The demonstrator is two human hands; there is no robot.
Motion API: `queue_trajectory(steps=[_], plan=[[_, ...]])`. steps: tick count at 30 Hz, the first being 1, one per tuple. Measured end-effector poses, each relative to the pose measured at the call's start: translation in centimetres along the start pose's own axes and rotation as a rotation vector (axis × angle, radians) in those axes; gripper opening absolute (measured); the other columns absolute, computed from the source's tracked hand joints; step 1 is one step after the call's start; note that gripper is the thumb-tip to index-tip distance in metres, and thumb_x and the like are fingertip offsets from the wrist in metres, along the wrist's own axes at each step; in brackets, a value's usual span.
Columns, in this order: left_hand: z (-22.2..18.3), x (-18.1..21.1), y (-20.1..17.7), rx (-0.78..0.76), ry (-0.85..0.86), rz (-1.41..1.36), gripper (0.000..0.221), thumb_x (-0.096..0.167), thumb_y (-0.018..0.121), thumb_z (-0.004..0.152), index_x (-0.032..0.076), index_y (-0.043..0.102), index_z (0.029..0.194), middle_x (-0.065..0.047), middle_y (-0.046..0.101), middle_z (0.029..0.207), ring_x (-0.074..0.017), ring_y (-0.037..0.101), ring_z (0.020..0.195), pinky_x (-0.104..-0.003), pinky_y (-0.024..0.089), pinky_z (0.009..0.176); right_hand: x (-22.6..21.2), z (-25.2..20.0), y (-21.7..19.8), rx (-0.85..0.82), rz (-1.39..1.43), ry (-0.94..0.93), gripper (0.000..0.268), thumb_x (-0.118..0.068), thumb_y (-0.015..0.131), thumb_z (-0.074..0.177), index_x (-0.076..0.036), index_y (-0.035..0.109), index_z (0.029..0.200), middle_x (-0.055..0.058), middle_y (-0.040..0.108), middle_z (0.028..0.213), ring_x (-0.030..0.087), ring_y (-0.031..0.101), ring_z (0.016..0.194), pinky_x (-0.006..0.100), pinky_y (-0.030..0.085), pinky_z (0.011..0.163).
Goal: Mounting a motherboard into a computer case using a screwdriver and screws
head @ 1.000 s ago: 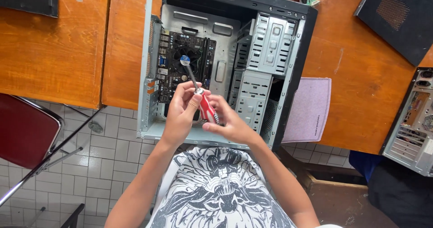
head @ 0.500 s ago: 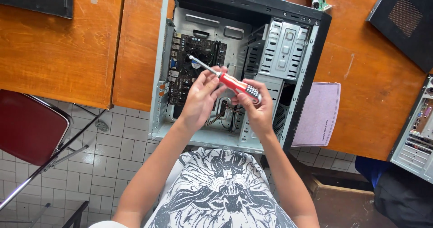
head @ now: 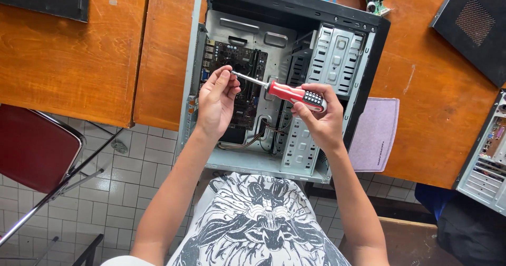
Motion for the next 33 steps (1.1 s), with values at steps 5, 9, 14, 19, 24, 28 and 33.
queue_trajectory(steps=[5,9,14,19,24,28,33], plan=[[0.4,-0.9,-1.2,0.005,-0.067,-0.084,0.025,0.015,0.063,0.103,0.001,0.062,0.124,-0.010,0.073,0.101,-0.0160,0.074,0.092,-0.023,0.065,0.084,-0.3,0.6,0.2,0.012,0.007,-0.076,0.054,-0.013,0.080,0.090,0.002,0.052,0.133,0.023,0.066,0.120,0.019,0.073,0.087,0.029,0.065,0.079],[0.4,-0.7,-1.5,-0.012,-0.111,-0.133,0.024,0.013,0.063,0.103,0.000,0.062,0.124,-0.012,0.073,0.101,-0.0180,0.074,0.093,-0.025,0.065,0.086,-0.9,0.9,1.1,0.045,0.023,-0.161,0.057,-0.016,0.077,0.095,-0.002,0.041,0.138,0.022,0.065,0.123,0.017,0.073,0.090,0.027,0.065,0.082],[0.6,-0.4,-1.6,-0.031,-0.112,-0.121,0.031,0.013,0.062,0.103,0.001,0.059,0.131,-0.010,0.073,0.105,-0.0164,0.073,0.096,-0.024,0.064,0.089,-1.4,2.5,2.5,0.016,-0.002,-0.273,0.056,-0.015,0.071,0.100,-0.003,0.034,0.140,0.023,0.062,0.125,0.019,0.073,0.093,0.027,0.065,0.083],[0.4,-0.4,-1.8,0.106,-0.121,0.035,0.048,0.020,0.059,0.100,0.007,0.051,0.146,-0.008,0.063,0.122,-0.0150,0.068,0.098,-0.024,0.063,0.087,-1.7,6.8,3.5,-0.078,-0.197,-0.476,0.054,-0.009,0.071,0.105,-0.003,0.036,0.145,0.028,0.059,0.124,0.030,0.071,0.094,0.036,0.065,0.079],[0.5,-1.3,-3.2,0.068,0.149,1.090,0.040,0.011,0.053,0.095,0.009,0.063,0.134,-0.012,0.042,0.135,-0.0194,0.061,0.093,-0.029,0.055,0.078,-2.1,12.0,6.8,-0.293,-0.504,-0.475,0.040,0.002,0.069,0.105,-0.008,0.049,0.138,0.016,0.058,0.135,0.021,0.070,0.081,0.032,0.059,0.082],[0.2,-2.2,-3.5,-0.036,0.029,1.369,0.049,0.018,0.050,0.095,0.001,0.056,0.141,-0.017,0.037,0.150,-0.0221,0.064,0.089,-0.041,0.052,0.088,0.9,15.2,9.6,-0.451,-0.586,-0.506,0.044,0.007,0.064,0.103,-0.006,0.044,0.140,0.022,0.055,0.131,0.030,0.066,0.091,0.039,0.055,0.081],[-0.3,-2.8,-3.7,-0.146,-0.099,1.534,0.056,0.020,0.054,0.099,0.003,0.042,0.151,-0.020,0.022,0.161,-0.0431,0.058,0.118,-0.053,0.053,0.082,2.2,16.3,12.1,-0.578,-0.693,-0.434,0.044,0.008,0.059,0.101,-0.008,0.040,0.138,0.022,0.054,0.127,0.030,0.064,0.076,0.043,0.051,0.069]])
Point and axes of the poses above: each hand's wrist, its own z-axis towards the middle knuckle, its own y-axis out of the palm, x = y × z, the point moved 1 cm from there along z, towards the middle knuckle
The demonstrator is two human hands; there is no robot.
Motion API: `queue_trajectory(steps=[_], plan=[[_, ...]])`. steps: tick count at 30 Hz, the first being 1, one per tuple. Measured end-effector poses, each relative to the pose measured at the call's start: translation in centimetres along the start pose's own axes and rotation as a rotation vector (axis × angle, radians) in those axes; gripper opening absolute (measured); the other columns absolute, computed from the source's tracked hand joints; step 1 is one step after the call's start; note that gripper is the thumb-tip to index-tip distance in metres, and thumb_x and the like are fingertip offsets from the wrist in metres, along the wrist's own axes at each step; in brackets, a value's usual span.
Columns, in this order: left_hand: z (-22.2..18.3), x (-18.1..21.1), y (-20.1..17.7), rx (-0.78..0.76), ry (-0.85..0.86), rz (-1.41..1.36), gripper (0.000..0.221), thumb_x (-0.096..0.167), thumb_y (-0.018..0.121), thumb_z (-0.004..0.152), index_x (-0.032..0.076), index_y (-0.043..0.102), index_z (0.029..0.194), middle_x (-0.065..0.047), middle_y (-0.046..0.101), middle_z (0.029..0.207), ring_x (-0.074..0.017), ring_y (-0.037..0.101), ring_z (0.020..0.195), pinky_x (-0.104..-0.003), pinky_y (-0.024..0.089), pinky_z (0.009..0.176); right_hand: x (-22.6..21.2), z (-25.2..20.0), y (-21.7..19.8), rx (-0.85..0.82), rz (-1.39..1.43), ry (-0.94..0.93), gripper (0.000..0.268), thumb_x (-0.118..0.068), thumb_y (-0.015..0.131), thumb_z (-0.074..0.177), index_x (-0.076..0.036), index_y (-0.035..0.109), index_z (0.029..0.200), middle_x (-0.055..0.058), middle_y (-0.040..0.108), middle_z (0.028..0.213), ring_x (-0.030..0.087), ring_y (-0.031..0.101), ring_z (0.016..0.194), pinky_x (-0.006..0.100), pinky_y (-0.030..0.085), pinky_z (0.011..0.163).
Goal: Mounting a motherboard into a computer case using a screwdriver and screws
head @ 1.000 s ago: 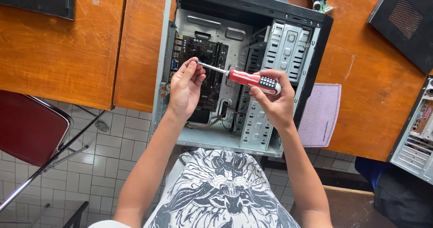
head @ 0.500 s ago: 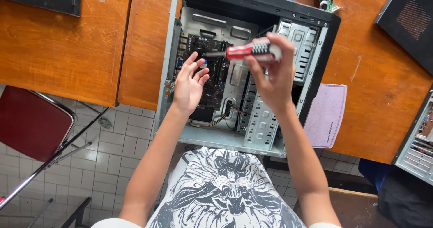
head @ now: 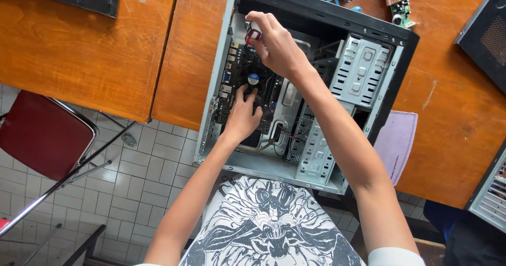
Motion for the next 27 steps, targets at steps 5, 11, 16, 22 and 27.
queue_trajectory(steps=[5,11,16,22,27], plan=[[0.1,-1.0,0.8,0.033,0.038,0.025,0.057,0.019,0.056,0.098,0.003,0.043,0.151,-0.019,0.024,0.160,-0.0437,0.048,0.132,-0.054,0.052,0.094,0.2,0.5,0.9,-0.028,-0.024,-0.027,0.048,0.012,0.061,0.099,-0.006,0.040,0.138,0.024,0.054,0.127,0.031,0.065,0.078,0.043,0.053,0.070],[-0.1,-0.9,0.4,0.000,0.039,-0.011,0.058,0.020,0.054,0.098,0.004,0.042,0.152,-0.017,0.025,0.161,-0.0423,0.049,0.133,-0.054,0.051,0.097,0.3,0.7,0.9,-0.036,-0.038,-0.002,0.051,0.013,0.063,0.097,-0.006,0.040,0.138,0.024,0.054,0.129,0.032,0.067,0.080,0.043,0.055,0.071],[-0.2,-0.6,0.0,-0.020,0.033,-0.017,0.058,0.020,0.053,0.098,0.003,0.041,0.152,-0.018,0.023,0.161,-0.0410,0.045,0.139,-0.055,0.049,0.100,0.5,0.6,1.0,-0.029,-0.043,-0.011,0.048,0.012,0.064,0.098,-0.006,0.040,0.137,0.024,0.053,0.131,0.030,0.070,0.081,0.041,0.058,0.071],[-0.1,-0.9,0.3,0.000,0.061,-0.021,0.058,0.018,0.054,0.098,0.001,0.041,0.152,-0.018,0.024,0.160,-0.0409,0.058,0.123,-0.052,0.053,0.092,0.4,1.0,1.3,-0.020,-0.052,-0.039,0.040,0.005,0.065,0.102,-0.005,0.043,0.133,0.022,0.054,0.126,0.027,0.068,0.079,0.039,0.059,0.071],[-0.2,-0.6,0.1,-0.004,0.039,0.001,0.057,0.020,0.052,0.099,0.003,0.041,0.153,-0.015,0.026,0.159,-0.0377,0.059,0.122,-0.050,0.054,0.093,0.3,2.1,1.7,0.022,-0.149,0.022,0.030,0.000,0.065,0.099,-0.002,0.038,0.113,0.021,0.052,0.109,0.037,0.057,0.062,0.044,0.048,0.051]])
Point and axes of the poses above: each hand's wrist, its own z-axis towards the middle knuckle, its own y-axis out of the palm, x = y × z, the point moved 1 cm from there along z, towards the middle knuckle
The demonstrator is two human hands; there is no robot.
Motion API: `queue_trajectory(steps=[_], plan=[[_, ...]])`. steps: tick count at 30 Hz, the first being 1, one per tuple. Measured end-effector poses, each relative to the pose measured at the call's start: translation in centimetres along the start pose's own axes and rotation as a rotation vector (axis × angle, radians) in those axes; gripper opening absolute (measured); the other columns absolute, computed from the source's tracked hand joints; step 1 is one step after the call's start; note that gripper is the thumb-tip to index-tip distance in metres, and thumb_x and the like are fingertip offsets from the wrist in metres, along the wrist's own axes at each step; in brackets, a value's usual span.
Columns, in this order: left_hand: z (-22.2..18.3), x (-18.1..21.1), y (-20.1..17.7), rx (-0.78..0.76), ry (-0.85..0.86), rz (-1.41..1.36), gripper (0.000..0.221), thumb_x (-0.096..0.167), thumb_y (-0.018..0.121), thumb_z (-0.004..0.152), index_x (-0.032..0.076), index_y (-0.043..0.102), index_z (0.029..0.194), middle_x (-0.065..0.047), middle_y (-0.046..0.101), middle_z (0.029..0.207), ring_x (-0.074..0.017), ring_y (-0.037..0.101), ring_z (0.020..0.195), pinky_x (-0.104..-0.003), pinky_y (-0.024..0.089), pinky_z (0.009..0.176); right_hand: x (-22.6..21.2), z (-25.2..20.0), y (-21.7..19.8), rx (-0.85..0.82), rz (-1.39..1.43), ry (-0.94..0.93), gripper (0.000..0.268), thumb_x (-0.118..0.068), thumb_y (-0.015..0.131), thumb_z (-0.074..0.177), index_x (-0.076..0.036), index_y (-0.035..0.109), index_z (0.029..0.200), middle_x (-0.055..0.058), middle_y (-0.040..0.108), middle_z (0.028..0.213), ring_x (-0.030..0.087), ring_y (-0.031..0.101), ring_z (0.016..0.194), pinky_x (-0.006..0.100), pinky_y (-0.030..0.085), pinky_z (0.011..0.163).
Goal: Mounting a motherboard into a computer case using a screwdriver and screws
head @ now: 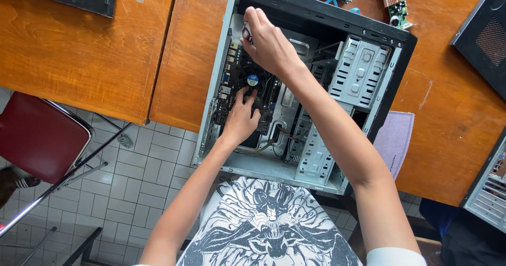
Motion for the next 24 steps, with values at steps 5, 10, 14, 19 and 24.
queue_trajectory(steps=[5,10,14,19,24], plan=[[0.1,-0.8,0.2,0.040,0.035,0.001,0.053,0.018,0.052,0.098,0.005,0.048,0.150,-0.013,0.031,0.157,-0.0375,0.061,0.118,-0.050,0.056,0.086,-0.8,0.7,0.6,-0.033,-0.112,0.135,0.044,-0.016,0.077,0.099,-0.004,0.039,0.118,0.018,0.055,0.103,0.045,0.067,0.064,0.050,0.055,0.047],[0.2,-0.7,-0.1,0.048,0.054,-0.007,0.050,0.016,0.050,0.099,0.005,0.051,0.148,-0.014,0.034,0.155,-0.0364,0.063,0.114,-0.046,0.057,0.078,-1.4,0.6,0.5,-0.092,-0.078,-0.002,0.028,0.007,0.055,0.088,-0.001,0.041,0.111,0.020,0.047,0.101,0.044,0.060,0.068,0.052,0.045,0.047],[0.5,-1.0,0.1,0.058,0.033,0.041,0.050,0.018,0.050,0.099,0.008,0.052,0.148,-0.012,0.035,0.155,-0.0329,0.065,0.107,-0.043,0.058,0.078,-0.9,1.3,1.6,-0.128,-0.355,0.130,0.033,-0.012,0.066,0.091,0.001,0.047,0.115,0.020,0.051,0.105,0.043,0.069,0.067,0.049,0.054,0.040],[0.6,-1.0,0.1,0.059,0.022,0.040,0.050,0.019,0.050,0.099,0.010,0.051,0.149,-0.013,0.035,0.155,-0.0320,0.063,0.113,-0.040,0.059,0.080,0.2,2.1,4.3,-0.140,-0.402,0.152,0.026,0.002,0.056,0.095,0.000,0.049,0.119,0.019,0.053,0.101,0.038,0.073,0.059,0.047,0.051,0.032],[0.7,-1.5,0.3,0.074,0.022,0.031,0.050,0.019,0.051,0.099,0.009,0.053,0.147,-0.013,0.036,0.155,-0.0327,0.062,0.118,-0.042,0.058,0.085,-1.7,2.4,2.8,-0.245,-0.360,0.159,0.067,0.021,0.063,0.072,-0.003,0.043,0.130,0.018,0.043,0.112,0.039,0.067,0.056,0.047,0.046,0.029]])
Point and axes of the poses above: each hand's wrist, its own z-axis towards the middle knuckle, its own y-axis out of the palm, x = y × z, the point moved 1 cm from there along z, towards the middle knuckle
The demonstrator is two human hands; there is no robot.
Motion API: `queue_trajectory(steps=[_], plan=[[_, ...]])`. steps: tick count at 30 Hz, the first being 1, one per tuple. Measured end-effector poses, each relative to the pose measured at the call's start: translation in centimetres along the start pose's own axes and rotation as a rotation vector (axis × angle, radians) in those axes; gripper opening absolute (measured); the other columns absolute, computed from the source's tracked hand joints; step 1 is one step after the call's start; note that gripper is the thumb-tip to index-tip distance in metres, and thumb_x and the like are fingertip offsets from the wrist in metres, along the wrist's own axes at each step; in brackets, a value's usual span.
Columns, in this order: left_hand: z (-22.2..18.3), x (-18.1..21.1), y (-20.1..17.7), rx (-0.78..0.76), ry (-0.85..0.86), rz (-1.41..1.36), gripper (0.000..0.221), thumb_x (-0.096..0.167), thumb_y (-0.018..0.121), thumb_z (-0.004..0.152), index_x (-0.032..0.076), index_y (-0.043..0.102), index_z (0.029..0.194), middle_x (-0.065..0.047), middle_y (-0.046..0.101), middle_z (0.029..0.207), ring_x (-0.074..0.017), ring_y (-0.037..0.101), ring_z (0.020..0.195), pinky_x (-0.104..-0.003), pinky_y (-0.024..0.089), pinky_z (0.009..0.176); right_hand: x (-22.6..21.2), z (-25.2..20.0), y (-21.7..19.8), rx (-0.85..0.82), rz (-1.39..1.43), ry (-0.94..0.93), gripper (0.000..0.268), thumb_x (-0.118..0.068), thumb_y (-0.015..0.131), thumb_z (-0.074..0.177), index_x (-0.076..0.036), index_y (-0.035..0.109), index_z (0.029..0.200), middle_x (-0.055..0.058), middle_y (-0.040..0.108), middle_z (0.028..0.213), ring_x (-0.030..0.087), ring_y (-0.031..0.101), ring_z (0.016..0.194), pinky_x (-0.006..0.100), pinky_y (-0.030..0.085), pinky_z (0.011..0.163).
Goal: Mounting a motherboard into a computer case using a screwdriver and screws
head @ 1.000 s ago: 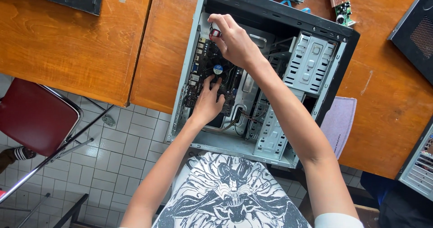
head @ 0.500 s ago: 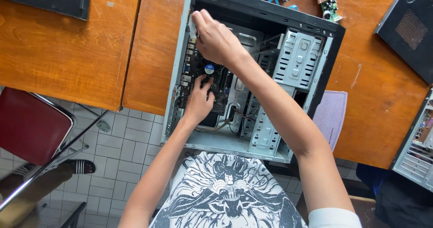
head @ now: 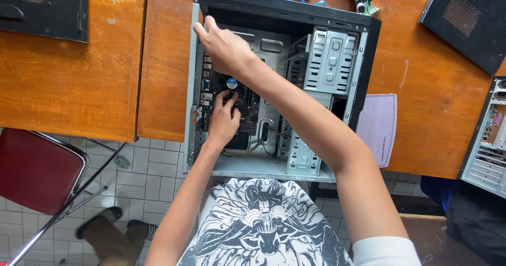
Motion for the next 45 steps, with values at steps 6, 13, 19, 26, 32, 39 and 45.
queue_trajectory(steps=[6,13,19,26,32,39,45], plan=[[0.0,-0.1,0.0,0.003,0.002,0.013,0.049,0.020,0.051,0.099,0.011,0.053,0.147,-0.013,0.036,0.156,-0.0318,0.062,0.118,-0.042,0.059,0.086,0.0,0.5,-0.8,-0.120,0.095,0.196,0.051,0.016,0.069,0.077,-0.002,0.047,0.120,0.017,0.042,0.119,0.045,0.071,0.082,0.055,0.057,0.049],[0.1,0.2,-0.1,-0.013,-0.024,0.018,0.050,0.020,0.050,0.099,0.012,0.053,0.148,-0.010,0.035,0.157,-0.0306,0.065,0.113,-0.043,0.058,0.084,2.0,1.3,1.0,0.096,-0.073,0.122,0.047,-0.033,0.074,0.099,-0.002,0.046,0.120,0.023,0.065,0.095,0.042,0.074,0.073,0.047,0.057,0.046],[0.1,0.0,0.1,-0.006,-0.003,0.022,0.050,0.020,0.051,0.099,0.012,0.052,0.149,-0.012,0.035,0.157,-0.0308,0.065,0.111,-0.041,0.059,0.082,2.5,1.6,1.1,0.134,-0.051,0.084,0.017,-0.006,0.059,0.096,-0.004,0.050,0.111,0.020,0.058,0.092,0.044,0.072,0.068,0.049,0.053,0.039],[-0.1,0.3,-0.2,-0.012,-0.005,0.026,0.050,0.020,0.050,0.099,0.010,0.052,0.149,-0.012,0.035,0.157,-0.0317,0.068,0.103,-0.042,0.060,0.077,2.1,1.2,1.0,-0.014,-0.030,0.111,0.028,-0.006,0.069,0.089,0.000,0.057,0.114,0.021,0.063,0.100,0.041,0.071,0.082,0.047,0.059,0.055],[0.1,-0.4,0.3,0.007,0.018,0.036,0.050,0.020,0.052,0.098,0.010,0.053,0.148,-0.012,0.036,0.156,-0.0331,0.067,0.104,-0.043,0.059,0.078,2.3,1.3,1.7,0.005,-0.089,0.054,0.031,0.000,0.068,0.085,-0.002,0.056,0.113,0.020,0.058,0.101,0.040,0.071,0.073,0.047,0.056,0.047],[0.2,-0.3,0.3,0.010,0.054,0.041,0.050,0.018,0.052,0.098,0.008,0.053,0.147,-0.013,0.036,0.155,-0.0337,0.067,0.104,-0.043,0.060,0.075,1.6,0.6,0.0,-0.055,-0.088,0.063,0.042,0.010,0.067,0.082,-0.002,0.054,0.120,0.021,0.057,0.100,0.044,0.070,0.080,0.053,0.057,0.050],[0.0,-0.1,0.1,-0.008,0.033,0.039,0.051,0.017,0.052,0.098,0.008,0.052,0.148,-0.012,0.035,0.156,-0.0324,0.068,0.098,-0.042,0.059,0.071,1.5,0.5,-1.0,-0.061,-0.138,-0.015,0.047,0.002,0.079,0.079,-0.004,0.052,0.117,0.019,0.052,0.102,0.044,0.070,0.074,0.054,0.055,0.042]])
Point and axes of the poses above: each hand's wrist, its own z-axis towards the middle knuckle, its own y-axis out of the palm, x = y × z, the point moved 1 cm from there along z, towards the middle knuckle
